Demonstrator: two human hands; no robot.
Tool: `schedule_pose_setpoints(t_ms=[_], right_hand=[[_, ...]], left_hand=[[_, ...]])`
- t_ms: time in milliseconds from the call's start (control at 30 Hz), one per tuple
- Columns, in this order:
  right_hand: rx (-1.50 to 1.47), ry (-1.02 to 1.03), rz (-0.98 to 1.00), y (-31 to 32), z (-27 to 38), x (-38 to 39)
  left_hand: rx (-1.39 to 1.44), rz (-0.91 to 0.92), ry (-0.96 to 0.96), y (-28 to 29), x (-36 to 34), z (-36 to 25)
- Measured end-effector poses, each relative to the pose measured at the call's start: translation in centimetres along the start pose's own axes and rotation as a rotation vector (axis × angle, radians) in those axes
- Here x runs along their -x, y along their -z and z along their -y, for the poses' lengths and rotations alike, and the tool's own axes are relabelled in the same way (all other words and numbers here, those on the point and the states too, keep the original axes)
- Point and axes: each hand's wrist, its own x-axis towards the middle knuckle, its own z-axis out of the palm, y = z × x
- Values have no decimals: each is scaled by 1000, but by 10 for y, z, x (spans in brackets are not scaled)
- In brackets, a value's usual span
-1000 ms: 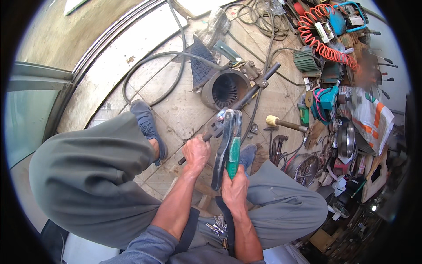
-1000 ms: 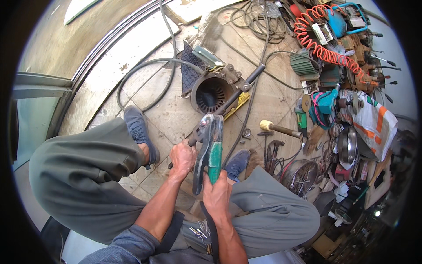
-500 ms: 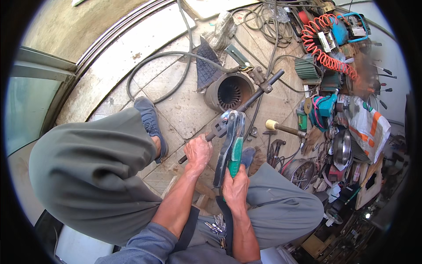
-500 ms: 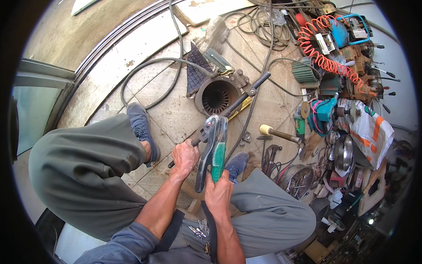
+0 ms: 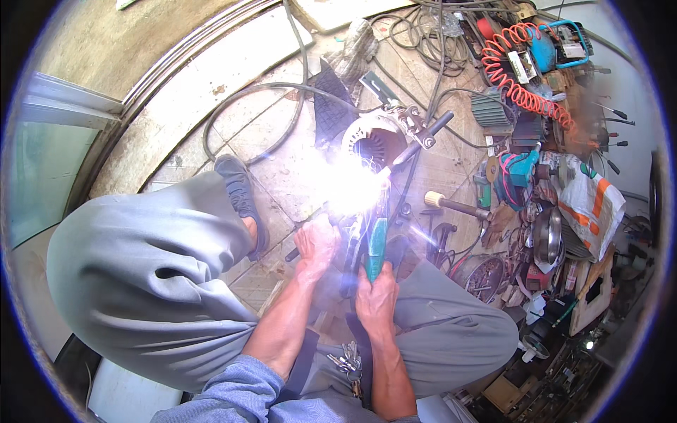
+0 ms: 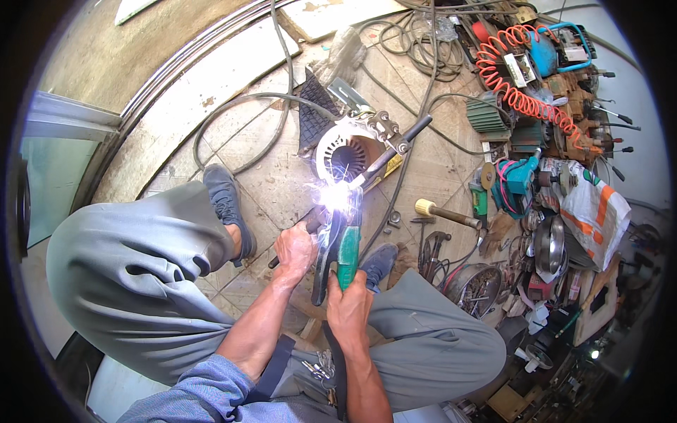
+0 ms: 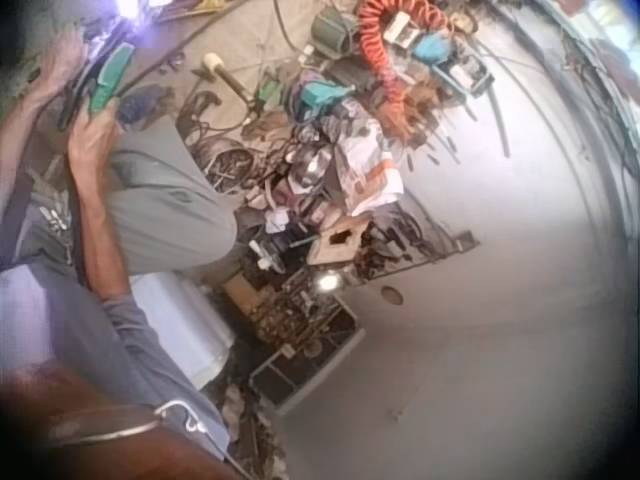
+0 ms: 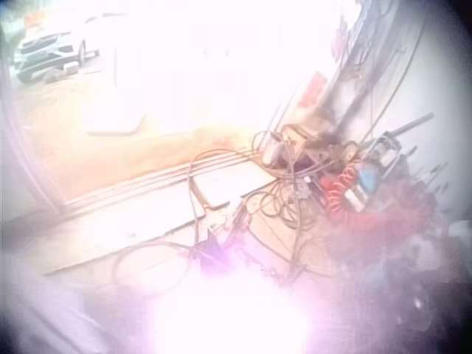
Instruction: The person sits on the floor and welds a metal rod clamped in a vise using a handheld welding torch. They repeatedly position the torch, create an arc, and weld along the rod, then inspect the weld and hammer the area.
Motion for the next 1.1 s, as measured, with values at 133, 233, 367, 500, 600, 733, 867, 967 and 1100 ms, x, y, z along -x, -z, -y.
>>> schedule_pose_setpoints(t_ms=[133, 233, 367, 500, 600, 733, 867, 967, 1100], right_hand=[[-14, -10, 21, 1, 1, 1], [-26, 16, 11, -1, -4, 1], [-199, -22, 18, 0, -1, 4], [-150, 2, -99, 4, 0, 6], [-345, 138, -214, 3, -15, -1], [-853, -127, -129, 6, -22, -6], [-1061, -272, -84, 15, -17, -11], [-1096, -302, -76, 15, -24, -14], [-1083, -343, -83, 13, -30, -18]], left_hand=[[19, -72, 2, -1, -1, -4], [38, -54, -4, 0, 0, -3], [78, -64, -5, 0, 3, -2], [31, -39, 23, -5, 0, -2], [17, -24, 28, -3, 0, -5], [17, -31, 35, -4, 0, -6], [29, -23, 42, 1, 3, -11], [8, -5, 45, -3, 2, -9], [24, 8, 50, -4, 3, -8]])
